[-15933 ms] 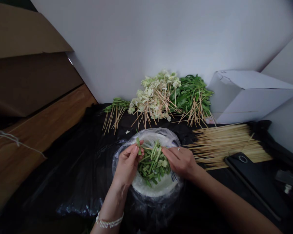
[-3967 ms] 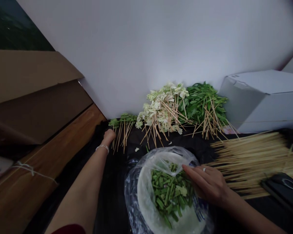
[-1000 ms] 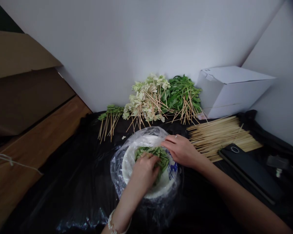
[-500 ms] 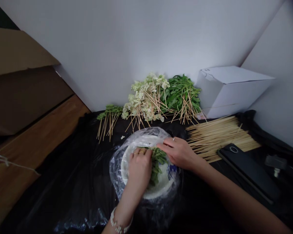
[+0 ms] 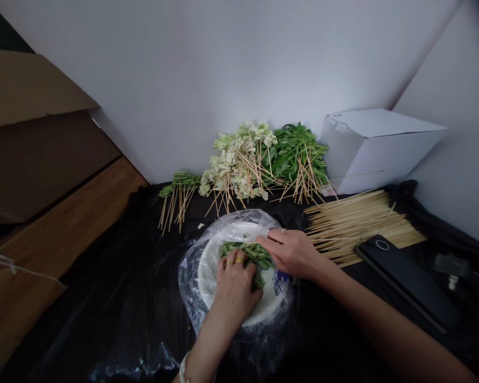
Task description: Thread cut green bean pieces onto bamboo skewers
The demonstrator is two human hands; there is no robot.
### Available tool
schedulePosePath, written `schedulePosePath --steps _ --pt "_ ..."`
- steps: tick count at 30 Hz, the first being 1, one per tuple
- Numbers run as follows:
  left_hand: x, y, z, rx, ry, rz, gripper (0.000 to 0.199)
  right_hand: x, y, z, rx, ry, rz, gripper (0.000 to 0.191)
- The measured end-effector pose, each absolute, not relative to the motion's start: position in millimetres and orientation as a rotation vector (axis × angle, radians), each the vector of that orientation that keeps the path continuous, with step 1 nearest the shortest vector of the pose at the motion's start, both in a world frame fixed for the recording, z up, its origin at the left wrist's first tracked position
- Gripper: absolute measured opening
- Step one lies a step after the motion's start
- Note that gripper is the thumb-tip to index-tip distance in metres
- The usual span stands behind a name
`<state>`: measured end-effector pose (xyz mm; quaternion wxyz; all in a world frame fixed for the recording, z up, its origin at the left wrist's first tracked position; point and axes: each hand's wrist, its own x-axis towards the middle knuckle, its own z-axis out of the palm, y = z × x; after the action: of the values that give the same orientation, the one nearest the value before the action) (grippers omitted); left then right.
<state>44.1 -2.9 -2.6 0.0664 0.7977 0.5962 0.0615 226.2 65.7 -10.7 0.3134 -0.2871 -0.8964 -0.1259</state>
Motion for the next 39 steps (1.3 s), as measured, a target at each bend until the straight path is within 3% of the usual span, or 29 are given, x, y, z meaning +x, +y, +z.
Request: schedulePosePath --steps 5,11,23,30,39 --pt "48 -6 -7 2.406 1.751 0.254 0.027 226 66 -12 -0.736 -2.342 -0.355 0.03" --pt "34 0 -5 2.23 1.631 0.631 0.02 227 66 -9 -0.7 -2.269 -0.363 0.03" --pt "13 7 8 0.975 1.256 1.232 0.031 227 61 -5 -0.585 -2.138 -0.439 0.032" --pt "14 8 14 0.496 0.92 1.224 0.033 226 58 -5 -0.559 -2.182 -0.476 0.035" --pt "17 9 12 0.462 0.89 1.212 0.032 224 56 -8 -0.589 -2.2 -0.517 0.036"
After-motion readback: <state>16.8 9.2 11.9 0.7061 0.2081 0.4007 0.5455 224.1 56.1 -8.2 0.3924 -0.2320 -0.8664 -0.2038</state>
